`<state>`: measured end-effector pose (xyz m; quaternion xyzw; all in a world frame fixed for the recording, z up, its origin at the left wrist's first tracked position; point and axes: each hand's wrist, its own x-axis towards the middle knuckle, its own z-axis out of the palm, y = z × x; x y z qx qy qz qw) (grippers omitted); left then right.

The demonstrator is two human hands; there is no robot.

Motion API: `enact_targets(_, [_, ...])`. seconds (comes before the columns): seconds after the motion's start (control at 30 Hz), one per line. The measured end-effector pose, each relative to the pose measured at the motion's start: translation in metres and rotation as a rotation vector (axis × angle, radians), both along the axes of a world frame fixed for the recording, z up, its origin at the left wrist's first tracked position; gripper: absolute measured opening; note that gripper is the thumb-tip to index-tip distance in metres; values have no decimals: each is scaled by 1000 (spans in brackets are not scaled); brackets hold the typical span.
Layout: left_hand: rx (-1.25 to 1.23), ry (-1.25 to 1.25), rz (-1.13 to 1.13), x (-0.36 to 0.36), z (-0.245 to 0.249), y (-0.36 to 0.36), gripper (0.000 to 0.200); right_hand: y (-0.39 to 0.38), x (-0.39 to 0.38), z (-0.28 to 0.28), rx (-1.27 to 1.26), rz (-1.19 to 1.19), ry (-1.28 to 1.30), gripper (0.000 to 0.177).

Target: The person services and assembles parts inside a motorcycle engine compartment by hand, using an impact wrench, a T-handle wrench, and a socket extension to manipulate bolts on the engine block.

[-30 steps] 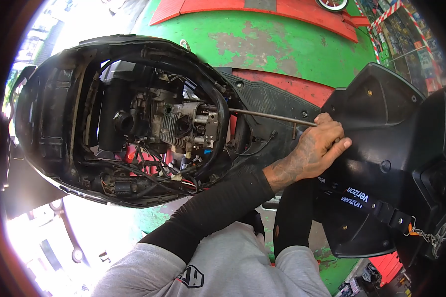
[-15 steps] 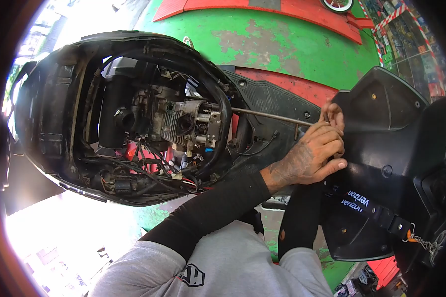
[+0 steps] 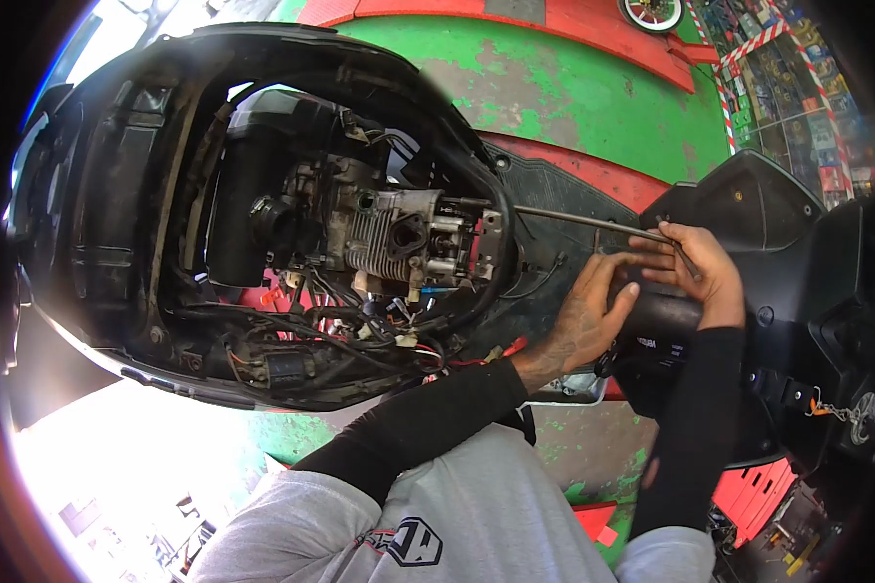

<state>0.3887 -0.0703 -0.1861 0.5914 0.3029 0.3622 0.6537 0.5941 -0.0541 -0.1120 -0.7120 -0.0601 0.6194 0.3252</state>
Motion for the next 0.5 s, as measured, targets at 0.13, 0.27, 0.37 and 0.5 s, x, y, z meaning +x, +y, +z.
enact_targets(0.13, [-49,-1,-220,-39,-8,-4,26,27,-11,12,-280,145,-165,35])
enact_targets(0.27, [23,-34,-308,-83,-12,-12,22,30,-11,0,-333,242,-462,34])
enact_targets(0.37, [-48,21,-338,-103,-16,-13,21,13,-12,-21,-285,281,-595,45])
enact_targets(0.5, [-68,9,-330,-107,-20,-9,21,8,-10,-26,-219,432,-724,46])
